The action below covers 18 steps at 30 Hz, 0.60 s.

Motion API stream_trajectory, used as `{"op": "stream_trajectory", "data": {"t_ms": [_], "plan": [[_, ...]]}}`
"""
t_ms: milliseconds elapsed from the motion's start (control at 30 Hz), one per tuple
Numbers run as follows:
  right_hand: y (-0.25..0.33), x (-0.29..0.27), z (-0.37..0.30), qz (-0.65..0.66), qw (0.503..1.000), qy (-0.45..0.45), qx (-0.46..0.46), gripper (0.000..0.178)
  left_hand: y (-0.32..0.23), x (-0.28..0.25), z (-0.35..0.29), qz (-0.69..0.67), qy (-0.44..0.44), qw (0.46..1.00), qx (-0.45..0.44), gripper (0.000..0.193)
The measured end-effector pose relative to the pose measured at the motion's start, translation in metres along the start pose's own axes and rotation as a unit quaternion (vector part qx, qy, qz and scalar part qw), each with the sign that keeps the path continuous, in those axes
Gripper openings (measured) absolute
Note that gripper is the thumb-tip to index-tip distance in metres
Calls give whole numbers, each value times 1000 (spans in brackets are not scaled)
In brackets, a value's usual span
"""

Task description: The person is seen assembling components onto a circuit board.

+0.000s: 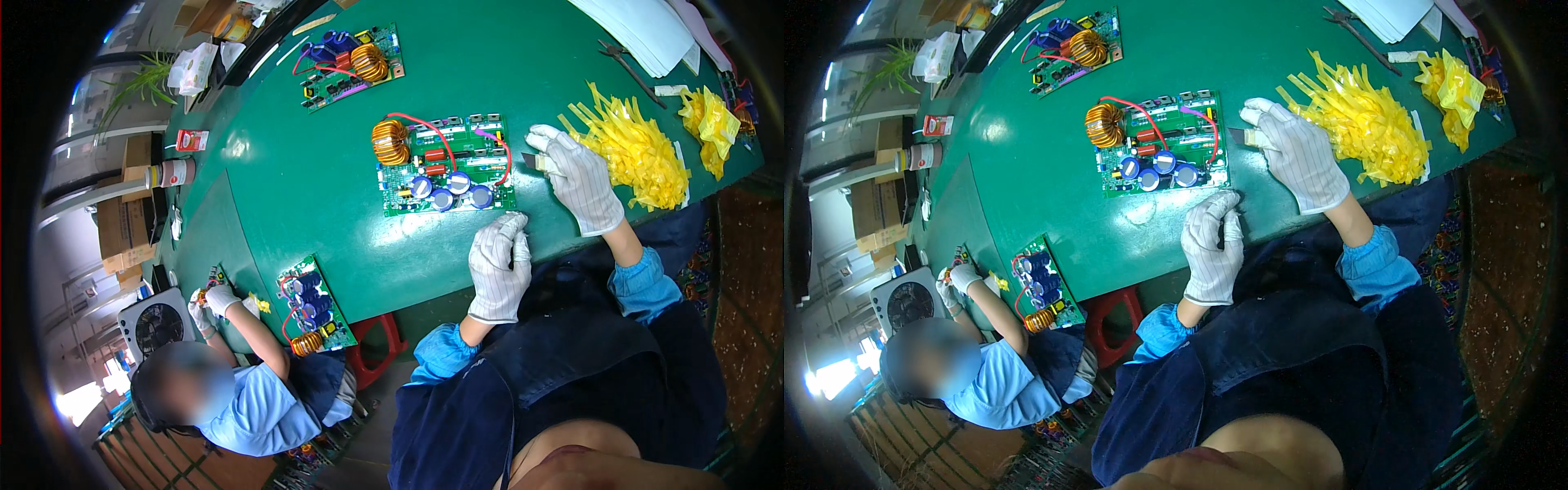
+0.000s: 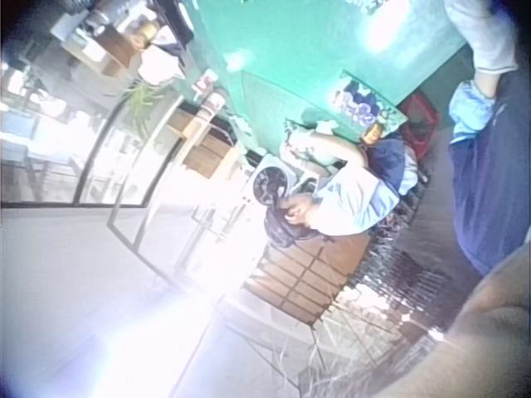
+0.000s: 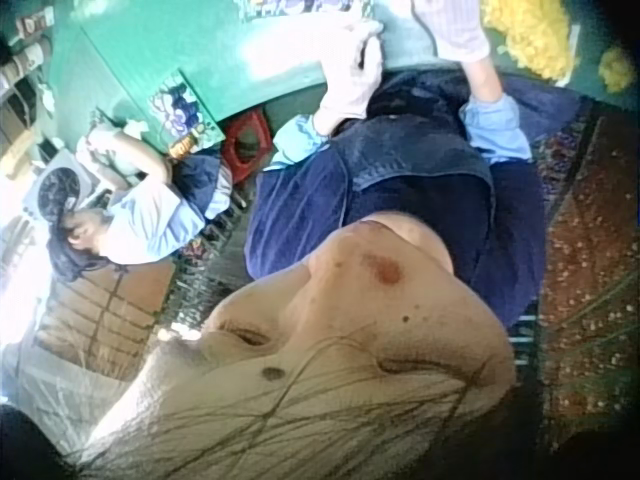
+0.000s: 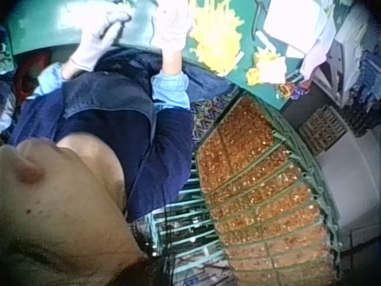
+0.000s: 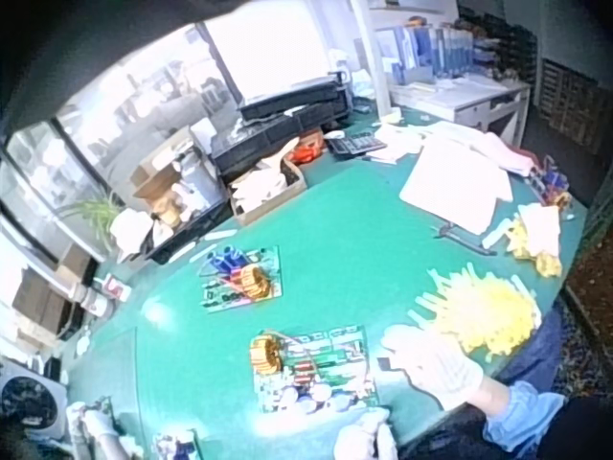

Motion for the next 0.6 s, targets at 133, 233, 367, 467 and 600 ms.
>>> {"op": "stream_trajectory", "data": {"t_ms": [133, 233, 367, 467, 600], "plan": [[-1, -2, 2, 2, 1000, -8, -6, 43, 0, 2, 1, 4, -2, 1000, 3, 24], [-2, -3, 4, 4, 1000, -5, 0, 42, 2, 4, 3, 8, 1, 1000, 4, 24], [0, -5, 11, 7, 1000, -3, -7, 37, -4, -1, 9, 11, -9, 1000, 10, 25], [2, 2, 8, -33, 997, -23, -61, 27, -4, -4, 4, 42, -12, 999, 6, 30], [4, -4, 5, 6, 1000, 5, 2, 32, -6, -1, 1, 16, -16, 1000, 18, 29]]}}
Point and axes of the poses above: each hand's wrist, its own z-axis towards the middle knuckle, its own x-axis out of the palm, y = z × x, the point moved 5 cm from there along z, towards the middle knuckle, and after that the axes turned 5 degrees about -x, right-handed, at the moved point
